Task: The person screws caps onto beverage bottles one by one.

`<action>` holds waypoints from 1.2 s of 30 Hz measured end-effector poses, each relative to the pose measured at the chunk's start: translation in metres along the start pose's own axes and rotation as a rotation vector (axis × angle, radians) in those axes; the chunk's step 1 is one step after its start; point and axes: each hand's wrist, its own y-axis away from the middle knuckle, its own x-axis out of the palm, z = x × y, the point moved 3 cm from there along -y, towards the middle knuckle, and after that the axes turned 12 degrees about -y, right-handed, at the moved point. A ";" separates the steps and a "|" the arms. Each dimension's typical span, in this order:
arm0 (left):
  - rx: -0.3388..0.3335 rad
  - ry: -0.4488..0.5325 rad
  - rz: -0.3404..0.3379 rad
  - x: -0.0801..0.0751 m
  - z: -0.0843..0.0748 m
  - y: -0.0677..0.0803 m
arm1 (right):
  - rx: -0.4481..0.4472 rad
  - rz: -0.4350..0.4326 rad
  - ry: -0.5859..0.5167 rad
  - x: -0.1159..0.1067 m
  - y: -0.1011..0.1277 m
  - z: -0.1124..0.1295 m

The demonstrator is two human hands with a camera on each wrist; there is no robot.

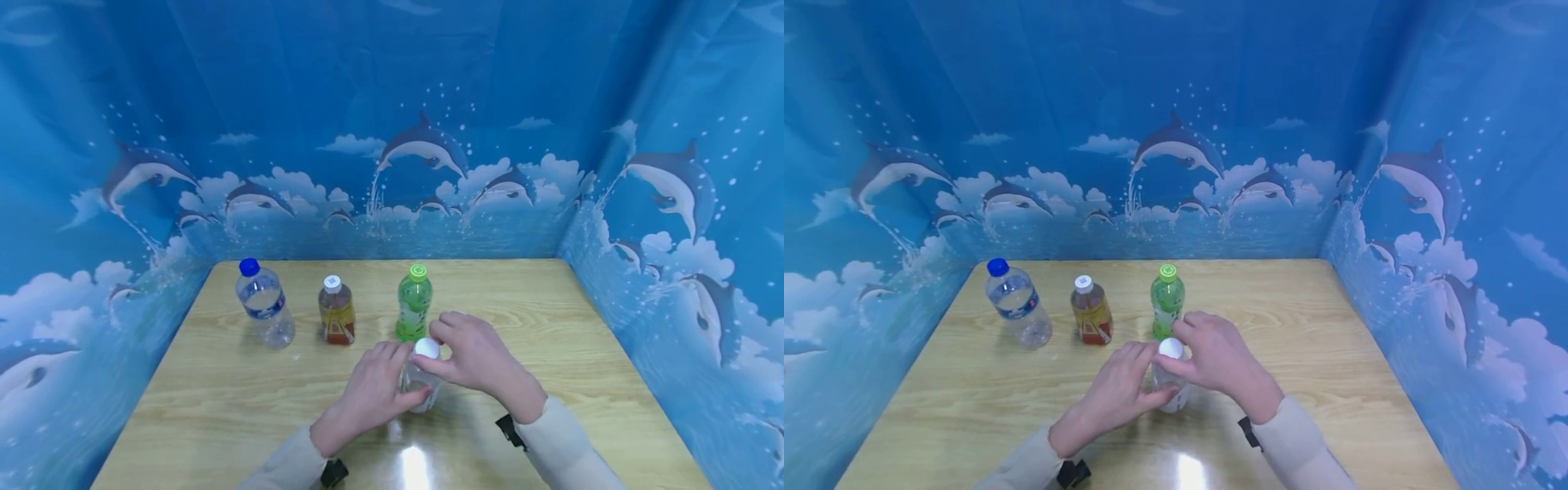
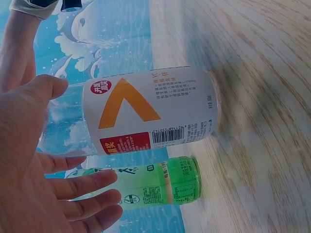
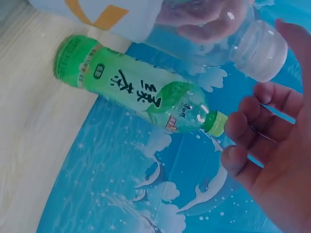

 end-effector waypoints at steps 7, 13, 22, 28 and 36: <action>-0.005 0.004 -0.009 0.001 0.001 0.001 | -0.024 0.008 -0.011 -0.002 0.003 -0.001; 0.003 0.009 -0.034 0.000 0.000 0.001 | -0.005 0.013 -0.056 0.001 0.003 0.000; -0.020 0.015 -0.016 -0.001 0.002 0.001 | 0.033 0.029 0.005 0.001 0.004 0.000; -0.026 0.028 -0.021 -0.001 0.002 0.001 | 0.109 0.103 -0.098 0.001 0.003 0.001; -0.041 0.000 -0.024 -0.002 0.001 0.001 | 0.143 0.100 -0.103 0.007 -0.001 0.000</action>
